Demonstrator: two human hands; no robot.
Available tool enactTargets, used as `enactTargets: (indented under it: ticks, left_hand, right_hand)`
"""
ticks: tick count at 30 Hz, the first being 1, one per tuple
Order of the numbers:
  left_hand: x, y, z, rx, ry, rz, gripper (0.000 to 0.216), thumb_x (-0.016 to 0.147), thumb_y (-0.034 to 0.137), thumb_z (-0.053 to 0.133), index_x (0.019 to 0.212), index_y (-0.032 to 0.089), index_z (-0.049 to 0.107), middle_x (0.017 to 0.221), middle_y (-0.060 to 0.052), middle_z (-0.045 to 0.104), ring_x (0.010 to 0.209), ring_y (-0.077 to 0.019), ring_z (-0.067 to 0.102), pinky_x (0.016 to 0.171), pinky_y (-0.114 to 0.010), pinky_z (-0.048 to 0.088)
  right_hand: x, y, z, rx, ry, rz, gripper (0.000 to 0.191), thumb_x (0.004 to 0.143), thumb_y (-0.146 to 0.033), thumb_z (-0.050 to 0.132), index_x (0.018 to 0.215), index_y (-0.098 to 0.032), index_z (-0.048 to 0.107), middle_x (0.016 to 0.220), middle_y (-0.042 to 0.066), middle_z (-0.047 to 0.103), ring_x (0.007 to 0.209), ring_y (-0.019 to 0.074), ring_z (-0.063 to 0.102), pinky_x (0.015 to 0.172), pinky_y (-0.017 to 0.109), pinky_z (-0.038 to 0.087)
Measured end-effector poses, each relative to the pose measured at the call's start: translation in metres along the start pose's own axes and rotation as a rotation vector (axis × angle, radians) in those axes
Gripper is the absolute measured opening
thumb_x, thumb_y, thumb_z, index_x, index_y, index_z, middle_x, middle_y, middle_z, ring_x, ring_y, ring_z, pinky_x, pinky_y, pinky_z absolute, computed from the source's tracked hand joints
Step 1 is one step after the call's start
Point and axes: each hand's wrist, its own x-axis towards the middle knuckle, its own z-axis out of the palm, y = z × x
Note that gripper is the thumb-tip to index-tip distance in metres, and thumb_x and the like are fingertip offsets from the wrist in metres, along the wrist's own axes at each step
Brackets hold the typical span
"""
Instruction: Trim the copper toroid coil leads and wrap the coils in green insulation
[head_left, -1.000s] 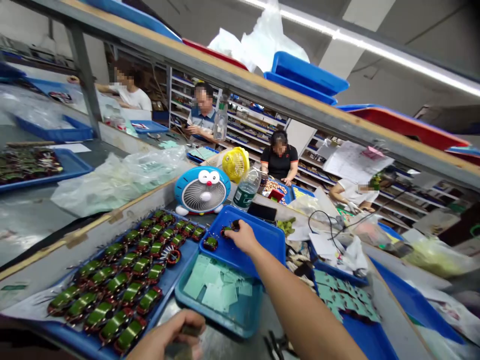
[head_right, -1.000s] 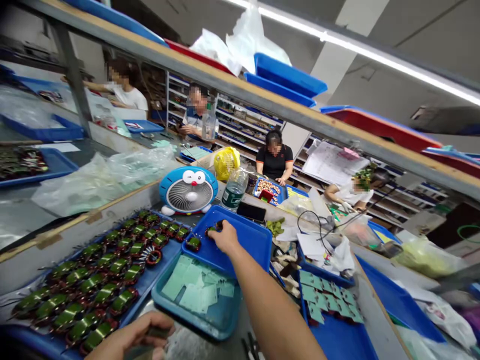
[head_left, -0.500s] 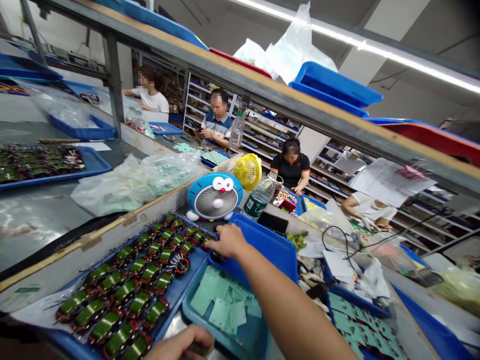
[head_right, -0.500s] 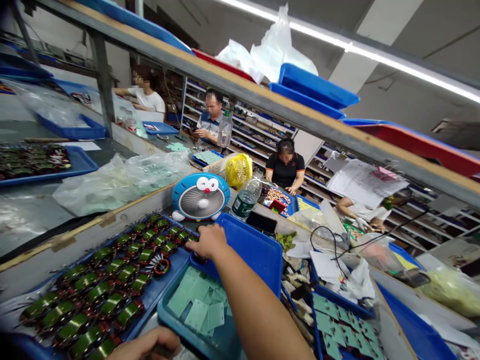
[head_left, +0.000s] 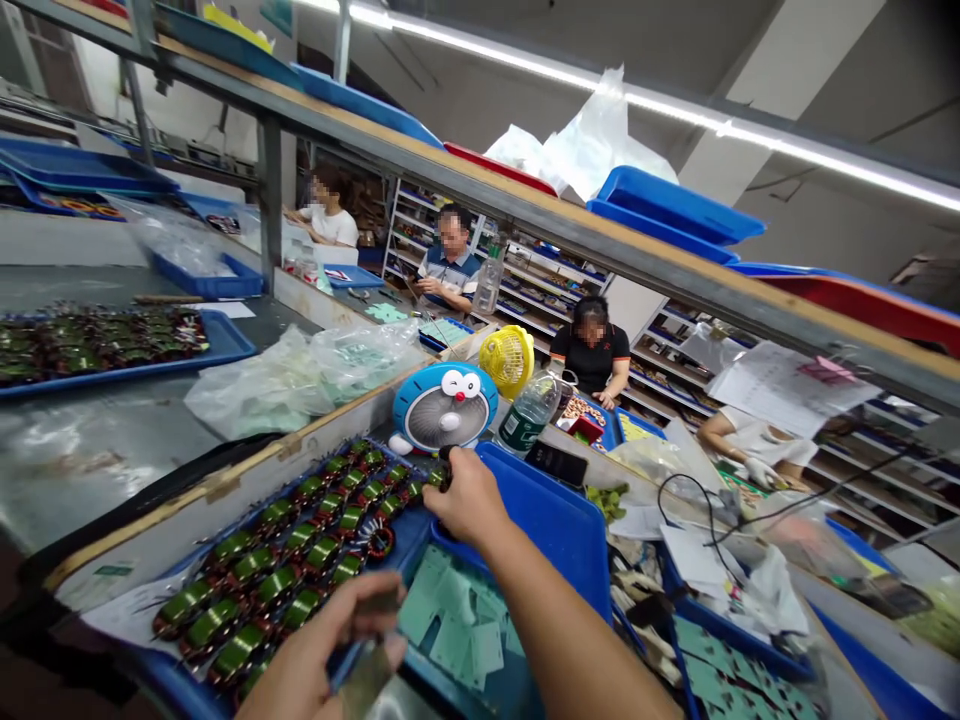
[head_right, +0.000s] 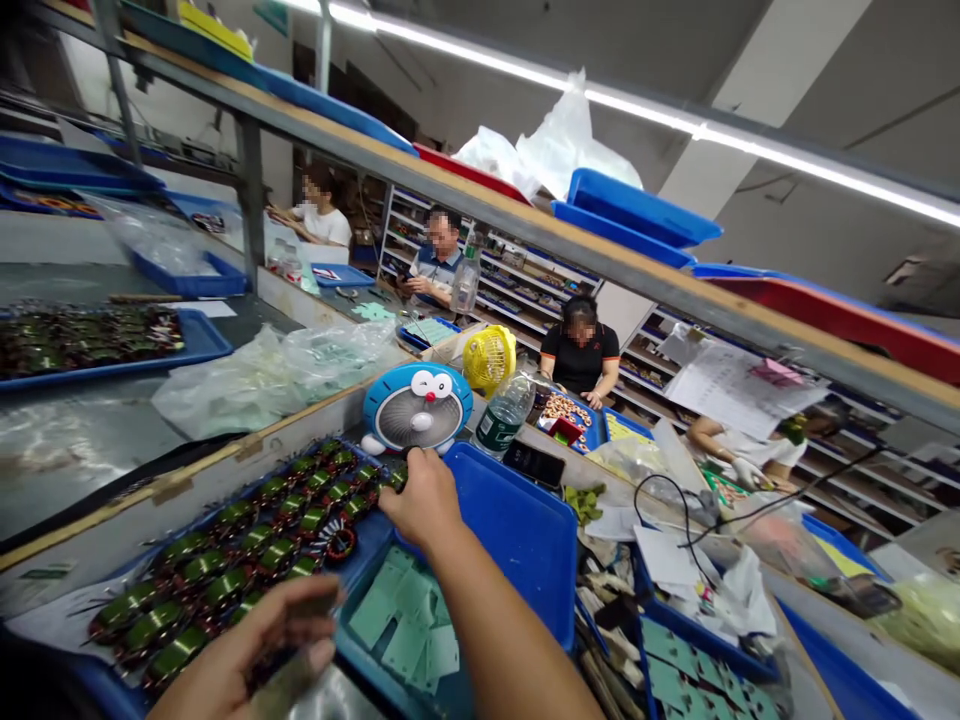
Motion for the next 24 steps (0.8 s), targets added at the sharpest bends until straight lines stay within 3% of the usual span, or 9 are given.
enactTargets:
  ticks: [2,4,7,12,17,20,24]
  left_hand:
    - [0.012,0.011,0.001,-0.028,0.176,0.011,0.071,0.086,0.053,0.078,0.148,0.028,0.053,0.14,-0.013,0.067,0.131,-0.0369,0.061,0.112,-0.046,0.048]
    - [0.022,0.021,0.004,-0.113,0.184,0.035,0.08,0.086,0.054,0.078,0.152,0.024,0.047,0.147,-0.015,0.062,0.134,-0.0372,0.059,0.115,-0.049,0.046]
    - [0.026,0.034,0.011,-0.306,0.118,0.036,0.081,0.081,0.057,0.082,0.144,0.015,0.054,0.136,-0.019,0.069,0.126,-0.0383,0.065,0.109,-0.045,0.052]
    - [0.009,0.044,0.013,-0.514,-0.052,-0.058,0.07,0.086,0.054,0.08,0.142,0.019,0.057,0.133,-0.013,0.072,0.124,-0.0345,0.067,0.106,-0.04,0.055]
    - [-0.004,0.039,0.017,-0.604,-0.237,-0.048,0.054,0.097,0.044,0.071,0.145,0.023,0.058,0.139,-0.01,0.069,0.124,-0.0315,0.066,0.111,-0.042,0.051]
    - [-0.006,0.038,0.024,-0.612,-0.291,-0.045,0.045,0.1,0.045,0.066,0.139,0.022,0.064,0.137,-0.011,0.07,0.119,-0.032,0.069,0.107,-0.043,0.053]
    - [-0.007,0.045,0.032,-0.576,-0.318,-0.064,0.051,0.098,0.049,0.067,0.142,0.023,0.064,0.139,-0.012,0.07,0.123,-0.0347,0.066,0.105,-0.044,0.054]
  right_hand:
    - [-0.026,-0.017,-0.009,0.099,0.055,-0.001,0.028,0.084,-0.033,0.076,0.102,-0.017,0.063,0.104,0.008,0.067,0.095,0.0242,0.063,0.083,0.035,0.05]
    - [-0.054,-0.033,-0.015,0.19,0.077,0.01,0.03,0.085,-0.037,0.076,0.105,-0.019,0.063,0.097,0.005,0.068,0.087,0.0222,0.063,0.076,0.033,0.05]
    - [-0.094,-0.043,-0.02,0.425,0.123,0.038,0.041,0.082,-0.038,0.082,0.116,-0.022,0.065,0.101,0.005,0.069,0.091,0.0241,0.064,0.081,0.035,0.051]
    - [-0.139,-0.022,-0.025,0.909,0.144,0.096,0.058,0.083,-0.04,0.084,0.135,-0.027,0.062,0.132,0.008,0.065,0.118,0.0288,0.063,0.104,0.041,0.05]
    - [-0.162,0.004,-0.022,1.078,0.06,0.181,0.059,0.083,-0.043,0.084,0.134,-0.023,0.063,0.13,0.01,0.068,0.12,0.0307,0.063,0.107,0.046,0.049]
    - [-0.171,0.009,-0.02,1.168,0.023,0.177,0.062,0.082,-0.045,0.085,0.135,-0.021,0.062,0.128,0.011,0.069,0.12,0.0308,0.064,0.106,0.047,0.05]
    - [-0.181,0.012,-0.022,1.223,0.025,0.159,0.061,0.082,-0.045,0.086,0.134,-0.022,0.065,0.126,0.011,0.07,0.117,0.0303,0.066,0.104,0.046,0.051]
